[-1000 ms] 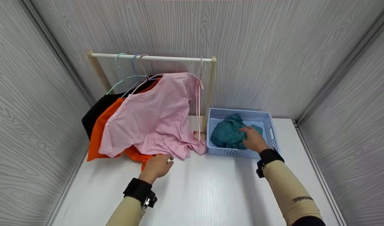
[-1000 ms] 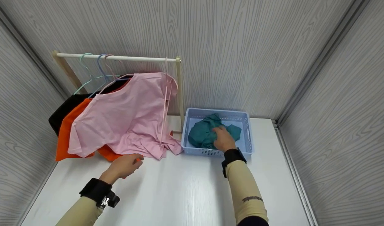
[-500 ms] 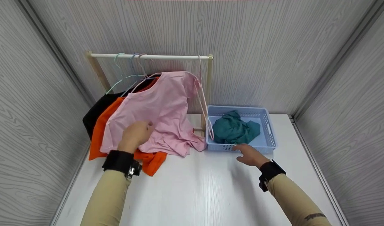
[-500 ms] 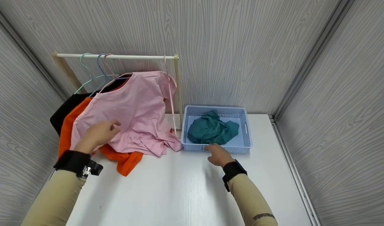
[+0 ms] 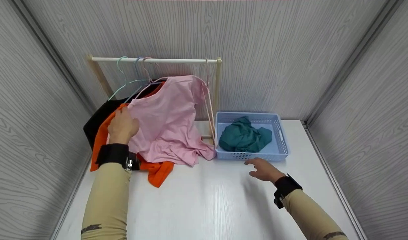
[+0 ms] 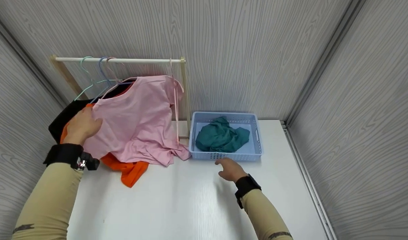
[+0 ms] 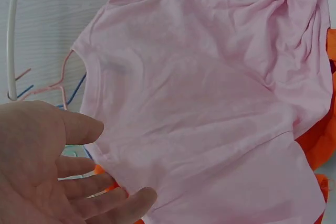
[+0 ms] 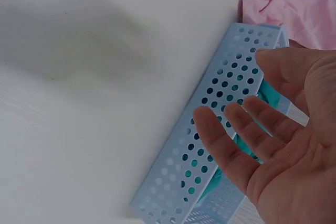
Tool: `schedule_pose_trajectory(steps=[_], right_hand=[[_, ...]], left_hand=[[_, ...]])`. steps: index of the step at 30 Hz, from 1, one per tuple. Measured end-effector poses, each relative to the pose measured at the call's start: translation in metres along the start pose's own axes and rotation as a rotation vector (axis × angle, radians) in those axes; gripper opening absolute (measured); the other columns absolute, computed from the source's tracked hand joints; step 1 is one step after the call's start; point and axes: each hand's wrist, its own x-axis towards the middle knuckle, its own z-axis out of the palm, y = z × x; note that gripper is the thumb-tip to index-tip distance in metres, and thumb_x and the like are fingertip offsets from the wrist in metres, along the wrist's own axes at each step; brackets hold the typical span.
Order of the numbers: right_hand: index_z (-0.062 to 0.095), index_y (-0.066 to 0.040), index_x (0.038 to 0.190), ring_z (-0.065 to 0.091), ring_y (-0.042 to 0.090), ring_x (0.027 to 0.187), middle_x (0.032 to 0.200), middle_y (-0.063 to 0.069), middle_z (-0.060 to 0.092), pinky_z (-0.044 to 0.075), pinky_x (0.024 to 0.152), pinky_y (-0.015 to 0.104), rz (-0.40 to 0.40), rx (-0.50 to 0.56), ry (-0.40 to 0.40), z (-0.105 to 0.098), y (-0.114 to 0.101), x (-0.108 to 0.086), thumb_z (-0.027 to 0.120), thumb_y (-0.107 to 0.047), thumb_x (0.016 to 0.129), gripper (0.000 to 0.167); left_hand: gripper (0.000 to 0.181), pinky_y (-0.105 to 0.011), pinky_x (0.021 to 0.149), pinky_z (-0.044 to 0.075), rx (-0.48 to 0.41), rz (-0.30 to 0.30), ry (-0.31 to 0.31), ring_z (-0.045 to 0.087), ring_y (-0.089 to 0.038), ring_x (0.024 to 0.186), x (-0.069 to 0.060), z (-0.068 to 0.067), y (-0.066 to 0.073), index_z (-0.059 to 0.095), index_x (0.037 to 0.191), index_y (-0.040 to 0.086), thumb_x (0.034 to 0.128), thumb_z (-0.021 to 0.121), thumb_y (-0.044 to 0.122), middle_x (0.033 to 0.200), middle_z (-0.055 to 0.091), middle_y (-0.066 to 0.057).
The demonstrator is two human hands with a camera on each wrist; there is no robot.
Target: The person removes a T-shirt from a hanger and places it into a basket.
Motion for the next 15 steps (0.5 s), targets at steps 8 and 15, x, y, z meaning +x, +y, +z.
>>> schedule_pose_trajectory(steps=[8,15], right_hand=[[0.058,0.001,0.127,0.057,0.044,0.117,0.129,0.024,0.059,0.047,0.098,0.056,0.022,0.044,-0.017,0.012,0.007,-0.014,0.061,-0.003,0.09,0.037],[0.055,0.002,0.13,0.056,0.046,0.117,0.132,0.026,0.056,0.045,0.099,0.057,0.052,0.068,-0.014,0.012,0.013,-0.022,0.061,-0.003,0.091,0.039]], left_hand=[[0.039,-0.059,0.087,0.049,0.029,0.009,0.024,0.055,-0.048,0.101,0.001,0.01,0.013,0.049,0.127,-0.003,0.1058,0.035,0.026,0.118,0.055,-0.031],[0.032,-0.057,0.082,0.049,0.012,0.041,0.115,0.057,-0.049,0.095,-0.001,0.017,0.033,0.055,0.119,0.001,0.1055,0.039,0.024,0.109,0.061,-0.03]])
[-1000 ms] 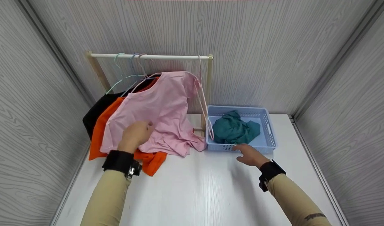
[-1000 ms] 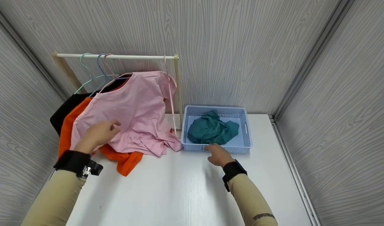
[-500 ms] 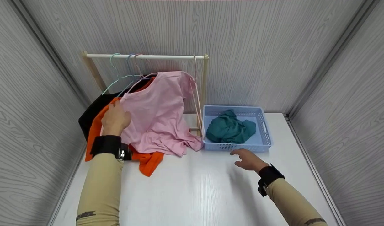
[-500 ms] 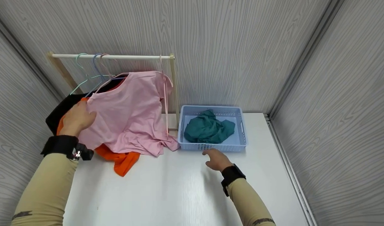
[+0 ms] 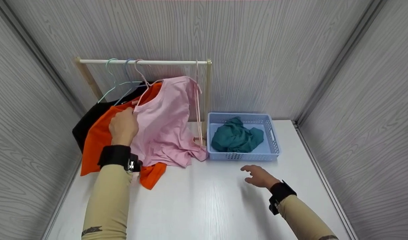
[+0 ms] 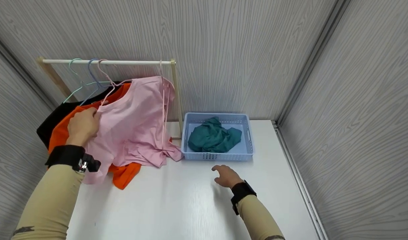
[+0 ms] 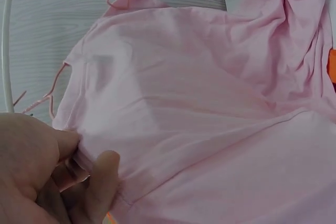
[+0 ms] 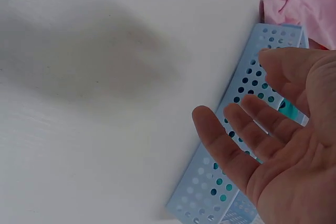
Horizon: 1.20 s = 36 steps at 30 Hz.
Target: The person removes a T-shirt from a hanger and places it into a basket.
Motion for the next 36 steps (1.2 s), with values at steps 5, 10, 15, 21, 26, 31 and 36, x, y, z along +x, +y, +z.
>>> schedule_pose_trajectory(steps=[5,10,15,21,26,31,36], right_hand=[[0.053,0.001,0.133,0.055,0.044,0.119,0.135,0.024,0.054,0.045,0.1,0.056,0.026,-0.007,-0.009,0.002,-0.002,0.003,0.061,-0.005,0.092,0.042],[0.053,0.0,0.133,0.053,0.044,0.122,0.134,0.025,0.055,0.043,0.101,0.057,0.033,-0.004,-0.019,0.004,-0.001,0.006,0.061,-0.006,0.092,0.042],[0.053,0.0,0.132,0.052,0.045,0.122,0.131,0.027,0.056,0.043,0.1,0.057,0.051,-0.001,-0.038,0.006,0.003,0.005,0.061,-0.006,0.092,0.042],[0.054,-0.002,0.132,0.054,0.045,0.12,0.131,0.026,0.057,0.045,0.099,0.056,0.07,0.014,-0.038,0.007,0.005,0.008,0.061,-0.007,0.092,0.041],[0.054,-0.003,0.133,0.054,0.045,0.12,0.132,0.026,0.056,0.045,0.099,0.055,0.077,0.045,-0.033,0.007,0.004,0.011,0.061,-0.007,0.092,0.041],[0.053,-0.003,0.132,0.055,0.044,0.121,0.132,0.027,0.056,0.046,0.099,0.055,0.082,0.057,-0.039,0.007,0.005,0.012,0.061,-0.006,0.092,0.041],[0.053,-0.003,0.133,0.053,0.043,0.123,0.132,0.026,0.057,0.045,0.099,0.055,0.104,0.054,-0.046,0.01,0.007,0.013,0.061,-0.007,0.091,0.042]], left_hand=[[0.031,-0.06,0.082,0.049,-0.028,0.012,0.066,0.058,-0.052,0.094,-0.002,-0.002,0.002,0.056,0.121,0.003,0.1057,0.038,0.024,0.114,0.062,-0.031],[0.032,-0.061,0.08,0.048,-0.052,0.02,0.122,0.058,-0.054,0.094,-0.002,-0.012,0.008,0.057,0.122,0.005,0.1052,0.038,0.024,0.117,0.062,-0.031],[0.03,-0.064,0.077,0.046,-0.049,0.052,0.155,0.058,-0.057,0.095,-0.005,-0.026,0.013,0.058,0.116,0.005,0.1038,0.04,0.025,0.118,0.062,-0.032],[0.028,-0.062,0.073,0.047,-0.036,0.094,0.176,0.059,-0.056,0.09,-0.013,-0.038,0.005,0.058,0.112,0.005,0.1045,0.04,0.025,0.112,0.063,-0.032],[0.029,-0.063,0.067,0.045,-0.023,0.136,0.19,0.059,-0.058,0.085,-0.018,-0.035,-0.015,0.057,0.115,0.01,0.1055,0.037,0.029,0.106,0.064,-0.033],[0.03,-0.063,0.059,0.044,0.024,0.143,0.198,0.058,-0.059,0.075,-0.027,-0.023,-0.046,0.057,0.116,0.01,0.106,0.037,0.031,0.093,0.063,-0.035],[0.028,-0.061,0.055,0.043,0.047,0.143,0.134,0.058,-0.059,0.071,-0.038,-0.011,-0.073,0.056,0.114,0.009,0.1064,0.037,0.028,0.093,0.062,-0.036]])
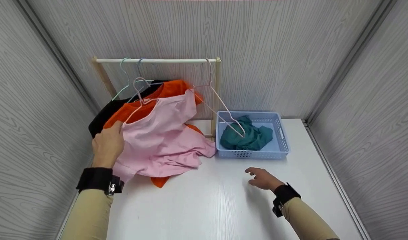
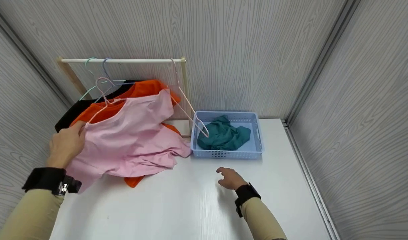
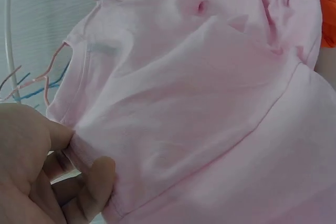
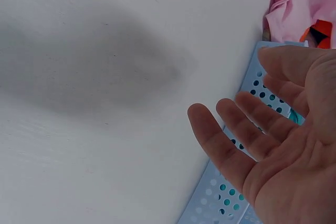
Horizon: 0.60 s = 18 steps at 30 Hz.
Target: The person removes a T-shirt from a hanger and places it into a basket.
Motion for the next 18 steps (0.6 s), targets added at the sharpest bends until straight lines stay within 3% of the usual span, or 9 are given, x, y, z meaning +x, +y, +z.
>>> schedule_pose_trajectory(steps=[4,9,14,18], right_hand=[[0.054,-0.005,0.133,0.053,0.041,0.124,0.132,0.024,0.057,0.046,0.1,0.053,0.022,0.003,-0.01,0.001,-0.002,0.001,0.062,-0.008,0.092,0.042],[0.053,-0.003,0.132,0.056,0.041,0.119,0.13,0.023,0.058,0.047,0.098,0.054,-0.027,0.001,0.0,-0.004,-0.008,0.001,0.062,-0.007,0.092,0.042],[0.05,0.001,0.135,0.056,0.045,0.118,0.131,0.026,0.056,0.046,0.098,0.057,-0.137,-0.012,0.059,-0.016,-0.024,0.002,0.06,-0.007,0.093,0.044],[0.046,0.0,0.139,0.055,0.041,0.122,0.135,0.023,0.054,0.045,0.101,0.054,-0.213,-0.039,0.215,-0.027,-0.05,0.005,0.063,-0.01,0.093,0.05]], left_hand=[[0.02,-0.061,0.057,0.043,0.01,0.054,-0.081,0.056,-0.057,0.068,-0.01,0.007,-0.018,0.056,0.111,0.01,0.1045,0.043,0.023,0.092,0.064,-0.035],[0.019,-0.048,0.057,0.043,0.0,0.147,-0.211,0.052,-0.036,0.061,-0.013,0.007,-0.03,0.059,0.117,0.016,0.1021,0.049,0.022,0.093,0.067,-0.022],[0.021,-0.056,0.077,0.051,-0.079,0.242,-0.228,0.062,-0.037,0.081,-0.011,0.002,-0.022,0.065,0.118,0.019,0.0999,0.055,0.021,0.105,0.07,-0.014],[0.023,-0.058,0.095,0.048,-0.162,0.273,-0.292,0.064,-0.036,0.103,-0.009,0.001,-0.009,0.067,0.119,0.023,0.1,0.055,0.024,0.114,0.07,-0.009]])
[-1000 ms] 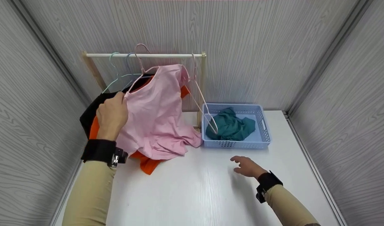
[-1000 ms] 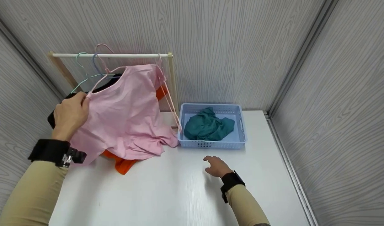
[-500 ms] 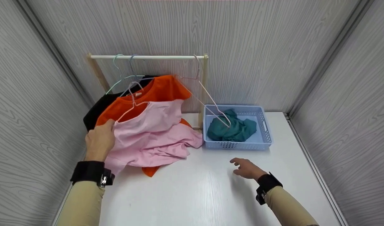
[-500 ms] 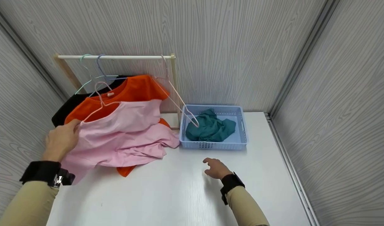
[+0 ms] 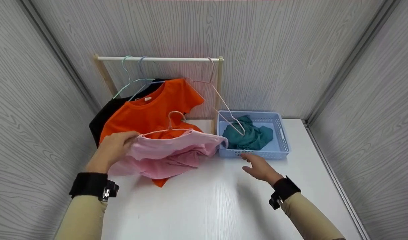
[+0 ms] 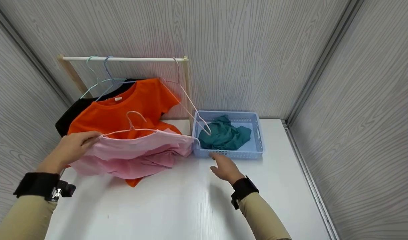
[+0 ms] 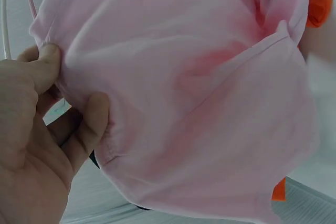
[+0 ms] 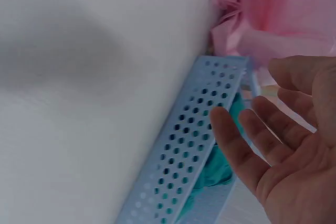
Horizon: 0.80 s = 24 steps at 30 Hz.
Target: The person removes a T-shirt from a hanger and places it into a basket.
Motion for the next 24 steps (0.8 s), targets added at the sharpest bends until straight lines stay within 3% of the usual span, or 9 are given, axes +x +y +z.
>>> schedule_pose_trajectory(steps=[3,5,7,11,14,19,24], right_hand=[[0.043,-0.006,0.143,0.053,0.033,0.126,0.141,0.017,0.049,0.051,0.097,0.048,-0.025,-0.015,0.142,-0.006,-0.022,0.006,0.068,-0.013,0.091,0.058],[0.043,-0.01,0.144,0.053,0.029,0.126,0.143,0.014,0.046,0.055,0.09,0.044,-0.042,0.001,0.196,-0.008,-0.038,0.009,0.071,-0.016,0.09,0.061],[0.044,-0.013,0.143,0.055,0.025,0.122,0.142,0.011,0.049,0.057,0.086,0.041,-0.07,0.016,0.213,-0.008,-0.052,0.01,0.072,-0.019,0.089,0.061],[0.044,-0.021,0.144,0.059,0.022,0.119,0.137,0.005,0.056,0.055,0.092,0.042,-0.099,0.011,0.215,-0.009,-0.072,0.007,0.07,-0.03,0.091,0.06],[0.047,-0.026,0.142,0.064,0.018,0.108,0.126,0.001,0.064,0.056,0.091,0.039,-0.141,-0.042,0.27,-0.014,-0.079,0.003,0.065,-0.035,0.093,0.053],[0.065,-0.024,0.126,0.069,0.014,0.086,0.109,-0.001,0.073,0.057,0.079,0.036,-0.239,-0.104,0.425,-0.034,-0.079,-0.007,0.061,-0.023,0.097,0.03],[0.074,-0.018,0.11,0.071,0.02,0.094,0.105,0.001,0.075,0.057,0.083,0.04,-0.176,-0.112,0.551,-0.055,-0.072,-0.013,0.064,-0.017,0.095,0.019]], left_hand=[[0.023,-0.055,0.098,0.047,-0.046,0.021,-0.052,0.063,-0.032,0.105,0.006,0.003,0.012,0.068,0.119,0.026,0.0995,0.056,0.025,0.116,0.069,-0.006],[0.023,-0.053,0.098,0.047,-0.062,0.041,-0.075,0.062,-0.03,0.106,0.01,0.006,0.02,0.068,0.119,0.027,0.0989,0.057,0.026,0.116,0.069,-0.004],[0.025,-0.052,0.099,0.048,-0.075,0.056,-0.093,0.061,-0.029,0.106,0.014,0.009,0.029,0.068,0.12,0.027,0.0984,0.057,0.027,0.117,0.068,-0.004],[0.026,-0.05,0.1,0.047,-0.111,0.075,-0.113,0.059,-0.027,0.106,0.022,0.014,0.046,0.068,0.122,0.027,0.098,0.057,0.029,0.117,0.067,-0.003],[0.026,-0.049,0.099,0.047,-0.141,0.083,-0.133,0.058,-0.026,0.106,0.027,0.019,0.056,0.067,0.122,0.029,0.0981,0.057,0.03,0.117,0.066,-0.001],[0.024,-0.044,0.095,0.049,-0.174,0.104,-0.164,0.058,-0.023,0.103,0.036,0.027,0.071,0.068,0.12,0.032,0.0979,0.057,0.032,0.116,0.067,0.002],[0.026,-0.041,0.092,0.049,-0.169,0.121,-0.196,0.057,-0.022,0.099,0.048,0.034,0.095,0.068,0.12,0.03,0.0972,0.058,0.035,0.109,0.067,0.001]])
